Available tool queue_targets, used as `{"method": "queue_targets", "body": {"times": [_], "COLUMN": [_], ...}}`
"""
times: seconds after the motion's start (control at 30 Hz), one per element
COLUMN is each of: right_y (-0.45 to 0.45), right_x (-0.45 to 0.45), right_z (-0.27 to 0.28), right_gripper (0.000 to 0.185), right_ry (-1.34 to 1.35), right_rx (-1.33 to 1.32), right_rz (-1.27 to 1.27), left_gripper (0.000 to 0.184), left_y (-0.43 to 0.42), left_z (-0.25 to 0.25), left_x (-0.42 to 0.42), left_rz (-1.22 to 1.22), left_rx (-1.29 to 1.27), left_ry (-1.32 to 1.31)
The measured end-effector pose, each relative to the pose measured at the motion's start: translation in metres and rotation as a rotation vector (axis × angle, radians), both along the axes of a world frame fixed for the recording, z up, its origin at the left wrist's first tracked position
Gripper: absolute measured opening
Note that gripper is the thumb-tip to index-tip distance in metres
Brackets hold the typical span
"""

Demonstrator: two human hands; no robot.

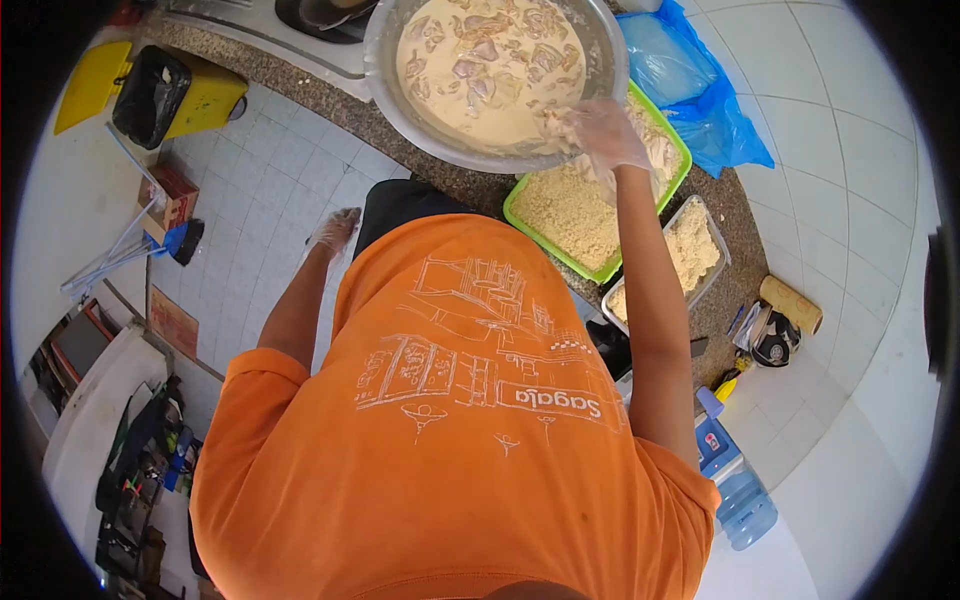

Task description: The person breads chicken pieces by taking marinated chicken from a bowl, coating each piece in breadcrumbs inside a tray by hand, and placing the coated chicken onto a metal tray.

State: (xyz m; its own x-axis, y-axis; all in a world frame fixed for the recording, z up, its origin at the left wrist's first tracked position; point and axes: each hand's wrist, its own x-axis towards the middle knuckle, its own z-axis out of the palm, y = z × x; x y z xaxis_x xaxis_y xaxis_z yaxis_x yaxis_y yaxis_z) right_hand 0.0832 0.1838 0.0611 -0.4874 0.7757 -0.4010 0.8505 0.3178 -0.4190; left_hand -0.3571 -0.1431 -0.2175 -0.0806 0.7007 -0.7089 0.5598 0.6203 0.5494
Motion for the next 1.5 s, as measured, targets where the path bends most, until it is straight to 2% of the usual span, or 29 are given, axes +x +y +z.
{"method": "queue_targets", "body": {"times": [0.07, 0.13, 0.23, 0.33, 0.37, 0.43, 0.47, 0.53, 0.57, 0.63, 0.67, 0.73, 0.77, 0.87, 0.97, 1.07, 1.1, 1.17, 1.27, 1.37, 1.47, 1.5], "right_y": [0.002, 0.002, 0.004, 0.027, 0.031, 0.029, 0.023, -0.004, -0.015, -0.013, -0.011, -0.006, -0.006, -0.011, -0.024, -0.023, -0.019, -0.007, -0.011, -0.014, -0.017, -0.014], "right_x": [-0.032, -0.054, -0.060, -0.060, -0.064, -0.072, -0.076, -0.079, -0.086, -0.095, -0.101, -0.084, -0.080, -0.080, -0.068, -0.064, -0.065, -0.067, -0.060, -0.084, -0.078, -0.073], "right_z": [-0.008, -0.043, -0.025, -0.025, -0.030, -0.054, -0.070, -0.108, -0.108, -0.084, -0.067, -0.048, -0.035, 0.003, -0.010, -0.013, -0.014, -0.021, -0.081, -0.113, -0.090, -0.074], "right_gripper": [0.025, 0.024, 0.024, 0.029, 0.032, 0.035, 0.036, 0.036, 0.037, 0.040, 0.041, 0.044, 0.046, 0.042, 0.041, 0.035, 0.035, 0.036, 0.043, 0.052, 0.054, 0.055], "right_ry": [-0.200, -0.173, 0.289, 0.015, -0.133, -0.261, -0.323, -0.192, -0.126, -0.136, -0.142, -0.033, 0.023, -0.074, 0.154, 0.124, 0.031, -0.155, -0.084, -0.125, -0.034, -0.027], "right_rx": [0.146, 0.071, -0.154, -0.231, -0.050, 0.012, 0.043, 0.159, 0.216, 0.023, -0.074, -0.019, 0.007, 0.084, 0.047, -0.029, -0.013, 0.015, 0.094, -0.063, -0.004, -0.036], "right_rz": [0.252, 0.251, -0.068, -0.145, 0.051, 0.096, 0.118, 0.091, 0.076, -0.040, -0.095, -0.097, -0.100, -0.133, 0.057, -0.099, -0.106, -0.126, -0.144, 0.005, 0.028, 0.005], "left_gripper": [0.055, 0.055, 0.055, 0.053, 0.053, 0.052, 0.052, 0.051, 0.052, 0.052, 0.052, 0.051, 0.051, 0.051, 0.053, 0.054, 0.054, 0.054, 0.053, 0.051, 0.050, 0.050], "left_y": [-0.005, -0.027, -0.023, -0.051, -0.071, -0.106, -0.108, -0.106, -0.105, -0.103, -0.103, -0.104, -0.099, -0.072, -0.053, -0.035, -0.030, -0.027, -0.027, -0.038, -0.056, -0.061], "left_z": [-0.013, -0.055, 0.009, -0.014, -0.037, -0.081, -0.075, -0.055, -0.053, -0.053, -0.058, -0.076, -0.074, -0.045, -0.040, -0.029, -0.026, -0.036, -0.038, -0.040, -0.072, -0.075], "left_x": [-0.004, -0.012, -0.003, -0.018, -0.026, -0.036, -0.036, -0.037, -0.041, -0.047, -0.050, -0.057, -0.056, -0.052, -0.052, -0.047, -0.046, -0.048, -0.043, -0.045, -0.054, -0.054], "left_rz": [0.000, 0.028, 0.059, 0.158, 0.100, -0.018, 0.021, 0.096, 0.193, 0.388, 0.445, 0.567, 0.575, 0.459, 0.383, 0.361, 0.333, 0.269, 0.289, 0.258, 0.240, 0.288], "left_rx": [0.064, 0.179, 0.110, -0.024, 0.056, 0.221, 0.148, 0.002, -0.064, -0.196, -0.181, -0.154, -0.112, -0.051, -0.064, -0.019, 0.008, 0.059, 0.010, 0.017, 0.117, 0.063], "left_ry": [-0.006, -0.048, -0.051, -0.037, 0.025, 0.148, 0.117, 0.057, -0.034, -0.221, -0.271, -0.369, -0.313, -0.130, -0.189, -0.228, -0.205, -0.160, -0.170, -0.165, -0.156, -0.161]}}
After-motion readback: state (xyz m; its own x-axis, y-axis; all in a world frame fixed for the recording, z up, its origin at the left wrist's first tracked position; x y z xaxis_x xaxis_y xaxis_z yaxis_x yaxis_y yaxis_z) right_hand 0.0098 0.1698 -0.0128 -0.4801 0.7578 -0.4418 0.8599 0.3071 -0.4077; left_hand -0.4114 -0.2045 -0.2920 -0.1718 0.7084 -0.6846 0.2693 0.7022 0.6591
